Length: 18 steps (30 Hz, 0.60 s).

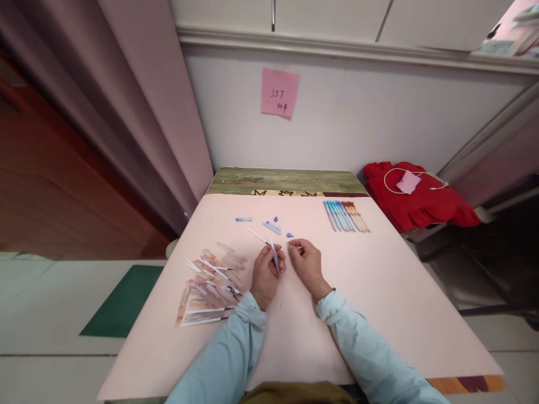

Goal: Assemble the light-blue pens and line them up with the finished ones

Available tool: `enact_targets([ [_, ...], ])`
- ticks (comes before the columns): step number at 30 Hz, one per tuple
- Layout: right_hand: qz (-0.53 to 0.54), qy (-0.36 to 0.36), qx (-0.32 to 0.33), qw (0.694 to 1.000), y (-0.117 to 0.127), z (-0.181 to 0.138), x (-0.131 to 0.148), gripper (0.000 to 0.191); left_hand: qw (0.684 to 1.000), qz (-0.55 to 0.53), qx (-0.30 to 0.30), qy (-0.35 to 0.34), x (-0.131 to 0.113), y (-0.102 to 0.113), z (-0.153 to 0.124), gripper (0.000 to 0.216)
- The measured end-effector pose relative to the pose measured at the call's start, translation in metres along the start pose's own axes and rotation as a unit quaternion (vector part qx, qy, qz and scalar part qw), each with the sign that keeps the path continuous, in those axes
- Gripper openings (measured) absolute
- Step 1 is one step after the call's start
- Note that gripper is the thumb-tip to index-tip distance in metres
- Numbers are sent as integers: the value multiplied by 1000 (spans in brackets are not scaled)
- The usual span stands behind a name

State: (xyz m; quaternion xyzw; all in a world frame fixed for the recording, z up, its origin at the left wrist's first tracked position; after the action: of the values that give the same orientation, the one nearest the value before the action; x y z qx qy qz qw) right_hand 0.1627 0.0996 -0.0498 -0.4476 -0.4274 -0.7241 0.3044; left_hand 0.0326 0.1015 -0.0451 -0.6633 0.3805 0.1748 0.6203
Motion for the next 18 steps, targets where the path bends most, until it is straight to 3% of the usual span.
enact_targets([
  [5,60,-42,-38,997,5,0,-2,29,998,-42,4,56,7,-3,-3,21],
  [10,96,-32,-53,993,11,-3,3,31,1000,1,13,11,7,-4,-7,21],
  [14,108,-16,10,994,17,-19,10,27,999,28,-6,-26,5,0,-5,22],
  [18,97,-15,101,990,16,-38,11,23,999,53,-2,-4,7,-1,-6,25],
])
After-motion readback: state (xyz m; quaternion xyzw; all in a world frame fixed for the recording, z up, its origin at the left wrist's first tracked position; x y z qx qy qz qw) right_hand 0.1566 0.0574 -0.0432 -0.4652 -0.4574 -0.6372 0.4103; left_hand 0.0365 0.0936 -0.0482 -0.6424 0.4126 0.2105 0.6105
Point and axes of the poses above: each hand's wrist, its own z-axis towards the middle knuckle, its own y-axis out of the back of the hand, x = y × z, the point moved 4 cm from there along z, towards the middle knuckle, and after that the axes turned 2 degrees about z, right-handed, at the moved point
